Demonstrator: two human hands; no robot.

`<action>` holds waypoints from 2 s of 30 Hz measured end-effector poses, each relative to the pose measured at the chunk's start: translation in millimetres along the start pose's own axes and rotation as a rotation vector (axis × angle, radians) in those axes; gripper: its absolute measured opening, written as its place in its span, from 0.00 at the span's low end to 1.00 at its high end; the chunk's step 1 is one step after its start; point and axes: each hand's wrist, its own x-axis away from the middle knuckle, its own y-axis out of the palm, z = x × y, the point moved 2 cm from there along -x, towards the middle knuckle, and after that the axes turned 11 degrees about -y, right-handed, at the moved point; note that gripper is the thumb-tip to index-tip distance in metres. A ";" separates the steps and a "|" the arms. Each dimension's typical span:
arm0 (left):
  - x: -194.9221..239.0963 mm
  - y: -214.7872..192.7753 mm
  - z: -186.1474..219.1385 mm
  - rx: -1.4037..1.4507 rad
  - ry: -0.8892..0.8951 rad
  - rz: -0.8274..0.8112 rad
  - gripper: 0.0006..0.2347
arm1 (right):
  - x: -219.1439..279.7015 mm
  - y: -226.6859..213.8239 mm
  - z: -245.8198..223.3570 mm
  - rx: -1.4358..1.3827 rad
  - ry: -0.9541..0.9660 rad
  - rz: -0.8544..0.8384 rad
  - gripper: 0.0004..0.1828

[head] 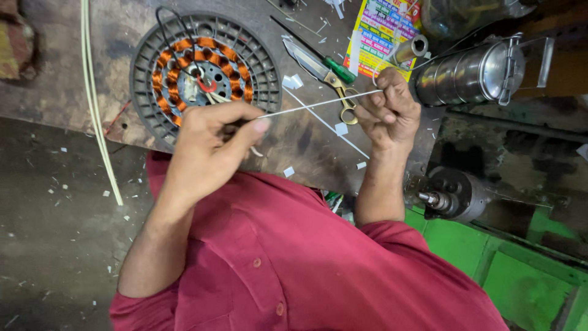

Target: The person works on an electric motor stator, using a wooden stick to adjust and secure copper windings and white insulating material. They repeatedly insert, press, and reposition the stick and wires within the stator slots.

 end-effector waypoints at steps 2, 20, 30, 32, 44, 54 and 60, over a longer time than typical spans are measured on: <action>7.9 -10.9 -1.6 0.016 -0.079 0.049 0.05 | -4.3 -10.5 -2.8 0.078 -0.050 0.074 0.09; 36.2 3.7 11.9 -0.427 0.195 0.032 0.05 | 13.4 145.3 68.4 1.249 0.076 -0.486 0.19; 120.8 -121.7 2.9 -0.823 -0.435 0.855 0.07 | -54.2 151.2 60.7 1.432 -0.179 -0.498 0.05; 119.2 -121.8 -6.4 -1.072 -0.312 0.837 0.16 | -68.2 158.0 65.8 1.377 -0.160 -0.538 0.06; 5.5 -46.4 -39.5 -0.747 0.173 0.482 0.52 | -89.6 162.4 82.1 1.298 0.022 -0.506 0.03; -9.5 -80.4 -24.4 -0.568 0.249 0.134 0.37 | -95.7 151.6 74.0 1.430 -0.021 -0.765 0.07; -48.8 -91.4 -12.7 -0.661 0.371 -0.182 0.23 | -94.6 141.8 71.7 1.457 -0.005 -0.733 0.08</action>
